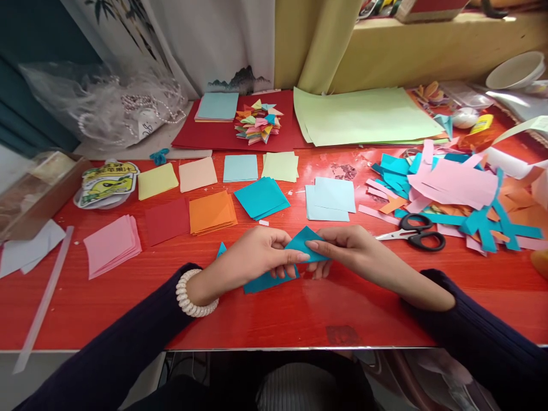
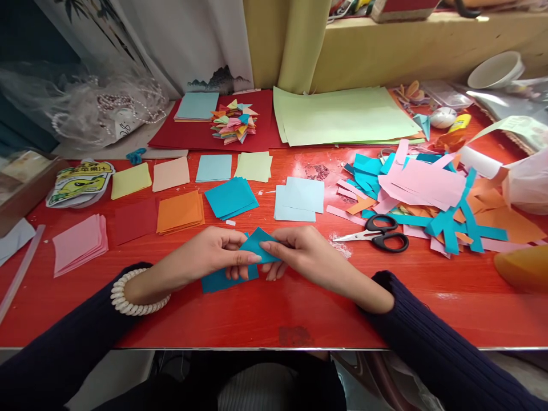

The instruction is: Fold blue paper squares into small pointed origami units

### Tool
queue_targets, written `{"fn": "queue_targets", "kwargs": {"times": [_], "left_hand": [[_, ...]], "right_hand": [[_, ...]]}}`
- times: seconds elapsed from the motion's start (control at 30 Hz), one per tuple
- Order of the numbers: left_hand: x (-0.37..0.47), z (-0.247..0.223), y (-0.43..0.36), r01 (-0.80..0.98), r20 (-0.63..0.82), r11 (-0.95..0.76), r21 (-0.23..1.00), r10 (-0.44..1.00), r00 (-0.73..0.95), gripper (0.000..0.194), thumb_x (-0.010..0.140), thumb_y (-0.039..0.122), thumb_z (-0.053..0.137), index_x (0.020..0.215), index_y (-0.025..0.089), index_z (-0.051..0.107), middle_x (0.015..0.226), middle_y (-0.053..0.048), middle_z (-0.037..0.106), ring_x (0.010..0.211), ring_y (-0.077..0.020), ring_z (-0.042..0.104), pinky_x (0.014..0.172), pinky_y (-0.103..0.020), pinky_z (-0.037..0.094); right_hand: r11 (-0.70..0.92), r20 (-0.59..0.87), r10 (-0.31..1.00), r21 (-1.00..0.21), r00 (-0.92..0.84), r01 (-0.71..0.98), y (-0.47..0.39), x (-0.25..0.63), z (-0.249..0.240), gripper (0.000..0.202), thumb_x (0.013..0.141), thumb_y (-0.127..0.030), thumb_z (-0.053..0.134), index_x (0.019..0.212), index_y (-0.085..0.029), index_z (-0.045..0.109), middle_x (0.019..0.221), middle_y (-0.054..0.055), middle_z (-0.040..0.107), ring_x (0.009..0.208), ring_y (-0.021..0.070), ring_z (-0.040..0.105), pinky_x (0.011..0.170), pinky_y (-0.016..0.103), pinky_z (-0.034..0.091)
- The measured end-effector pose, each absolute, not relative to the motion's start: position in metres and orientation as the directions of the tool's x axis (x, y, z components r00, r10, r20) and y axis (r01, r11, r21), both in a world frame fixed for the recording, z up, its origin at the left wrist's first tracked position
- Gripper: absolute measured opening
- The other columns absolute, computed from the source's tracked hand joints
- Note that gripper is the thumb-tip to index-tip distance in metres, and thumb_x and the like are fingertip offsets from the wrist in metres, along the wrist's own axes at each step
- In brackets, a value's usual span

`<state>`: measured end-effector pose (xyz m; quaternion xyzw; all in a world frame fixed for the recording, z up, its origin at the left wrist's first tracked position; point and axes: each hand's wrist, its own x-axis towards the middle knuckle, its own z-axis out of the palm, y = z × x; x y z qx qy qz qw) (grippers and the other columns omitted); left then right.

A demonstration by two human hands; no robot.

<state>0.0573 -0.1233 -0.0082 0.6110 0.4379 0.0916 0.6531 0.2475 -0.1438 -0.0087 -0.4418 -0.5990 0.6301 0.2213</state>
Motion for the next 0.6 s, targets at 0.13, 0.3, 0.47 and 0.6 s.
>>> {"fn": "queue_targets", "kwargs": {"times": [0.13,0.3,0.47,0.6], "left_hand": [[0.058,-0.006,-0.122,0.412,-0.463,0.247,0.877,0.662,0.589,0.025,0.077,0.037,0.06,0.067,0.014,0.059,0.059,0.001,0.062,0.054,-0.008,0.057,0.052,-0.018,0.045],[0.057,-0.003,-0.124,0.306,-0.34,0.209,0.929,0.809,0.48,0.025,0.077,0.036,0.062,0.065,0.013,0.058,0.059,0.001,0.063,0.053,-0.0075,0.056,0.053,-0.017,0.046],[0.061,-0.002,-0.131,0.194,-0.267,0.202,0.96,0.867,0.42,0.029,0.079,0.036,0.059,0.062,0.013,0.057,0.056,0.001,0.06,0.052,-0.0069,0.054,0.052,-0.016,0.044],[0.065,-0.007,-0.136,0.195,-0.279,0.213,0.957,0.858,0.431,0.027,0.078,0.034,0.06,0.062,0.013,0.056,0.057,0.001,0.061,0.052,-0.0067,0.054,0.051,-0.016,0.044]], "right_hand": [[-0.229,-0.305,0.806,-0.951,-0.507,0.207,-0.142,0.249,-0.009,0.025,0.084,-0.037,0.053,0.071,-0.016,0.06,0.064,0.003,0.066,0.058,0.0138,0.064,0.057,0.024,0.051],[-0.291,-0.248,0.879,-0.956,-0.407,-0.046,-0.141,0.246,-0.012,0.03,0.077,-0.046,0.059,0.084,-0.017,0.061,0.068,0.003,0.065,0.057,0.0142,0.063,0.052,0.024,0.051],[-0.329,-0.256,0.83,-0.942,-0.496,-0.063,-0.15,0.232,-0.019,0.04,0.071,-0.054,0.061,0.063,-0.015,0.058,0.053,-0.002,0.054,0.038,0.0061,0.047,0.037,0.019,0.037],[-0.366,-0.331,0.844,-0.931,-0.422,-0.003,-0.157,0.222,-0.025,0.051,0.081,-0.053,0.049,0.048,-0.014,0.049,0.043,-0.003,0.043,0.034,0.003,0.035,0.034,0.02,0.022]]}}
